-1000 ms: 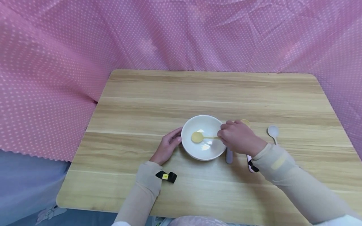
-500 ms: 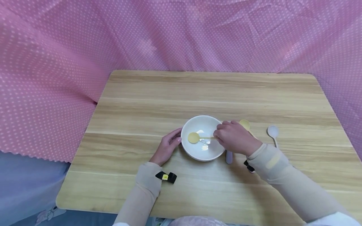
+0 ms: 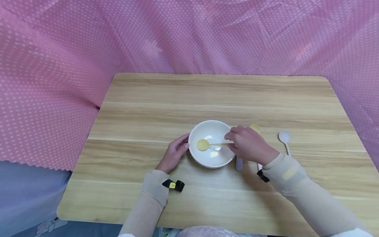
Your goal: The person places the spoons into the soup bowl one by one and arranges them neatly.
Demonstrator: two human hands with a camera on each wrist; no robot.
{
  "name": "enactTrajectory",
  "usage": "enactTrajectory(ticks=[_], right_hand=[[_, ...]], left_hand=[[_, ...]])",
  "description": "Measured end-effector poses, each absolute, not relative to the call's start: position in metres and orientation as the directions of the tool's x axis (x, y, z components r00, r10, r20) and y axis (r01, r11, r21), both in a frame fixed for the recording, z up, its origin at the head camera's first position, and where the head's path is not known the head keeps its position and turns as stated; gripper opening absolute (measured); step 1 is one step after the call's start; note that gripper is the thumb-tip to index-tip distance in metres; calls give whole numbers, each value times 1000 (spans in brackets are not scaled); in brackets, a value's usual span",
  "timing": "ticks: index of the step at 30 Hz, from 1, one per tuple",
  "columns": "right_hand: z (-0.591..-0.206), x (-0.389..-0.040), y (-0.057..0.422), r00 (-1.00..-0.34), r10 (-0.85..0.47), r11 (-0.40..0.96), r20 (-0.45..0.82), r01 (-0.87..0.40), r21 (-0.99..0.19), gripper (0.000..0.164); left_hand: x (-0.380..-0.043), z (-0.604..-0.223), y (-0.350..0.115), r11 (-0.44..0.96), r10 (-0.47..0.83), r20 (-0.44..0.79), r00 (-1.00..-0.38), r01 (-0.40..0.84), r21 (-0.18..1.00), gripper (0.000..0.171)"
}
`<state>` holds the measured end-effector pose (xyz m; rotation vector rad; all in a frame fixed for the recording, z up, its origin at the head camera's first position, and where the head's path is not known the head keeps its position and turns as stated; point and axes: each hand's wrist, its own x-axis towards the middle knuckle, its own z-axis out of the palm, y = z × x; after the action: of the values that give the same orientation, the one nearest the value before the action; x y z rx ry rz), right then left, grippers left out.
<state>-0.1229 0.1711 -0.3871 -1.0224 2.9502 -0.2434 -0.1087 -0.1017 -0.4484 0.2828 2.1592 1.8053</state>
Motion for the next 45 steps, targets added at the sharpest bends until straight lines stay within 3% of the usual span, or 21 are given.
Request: enactTrajectory(ticks=[10, 13, 19, 24, 34, 39, 45], right_hand=[[-378, -106, 198, -817, -521, 782, 249, -573, -246, 11], [-376, -98, 213, -862, -436, 821, 259, -499, -278, 10], [-379, -81, 253, -961, -228, 906, 158, -269, -327, 12], [-388, -67, 285, -996, -86, 932, -1, -80, -354, 18], [-411, -46, 331, -979, 97, 940, -179, 149, -306, 34], [-416, -43, 337, -956, 87, 937, -280, 175, -304, 36], [-423, -43, 334, -923, 79, 927, -376, 206, -312, 27]], left_hand=[[-108, -448, -99, 168, 340, -97, -935, -42, 985, 45], [-108, -445, -99, 178, 333, -110, -936, -52, 983, 44], [-109, -445, -97, 162, 338, -98, -936, -44, 986, 44], [-111, -445, -95, 170, 337, -92, -937, -36, 985, 44], [-115, -477, -102, 145, 315, -75, -946, -30, 989, 44], [-116, -482, -102, 134, 307, -42, -951, -1, 991, 45], [-116, -482, -100, 138, 312, -45, -949, -2, 990, 45]])
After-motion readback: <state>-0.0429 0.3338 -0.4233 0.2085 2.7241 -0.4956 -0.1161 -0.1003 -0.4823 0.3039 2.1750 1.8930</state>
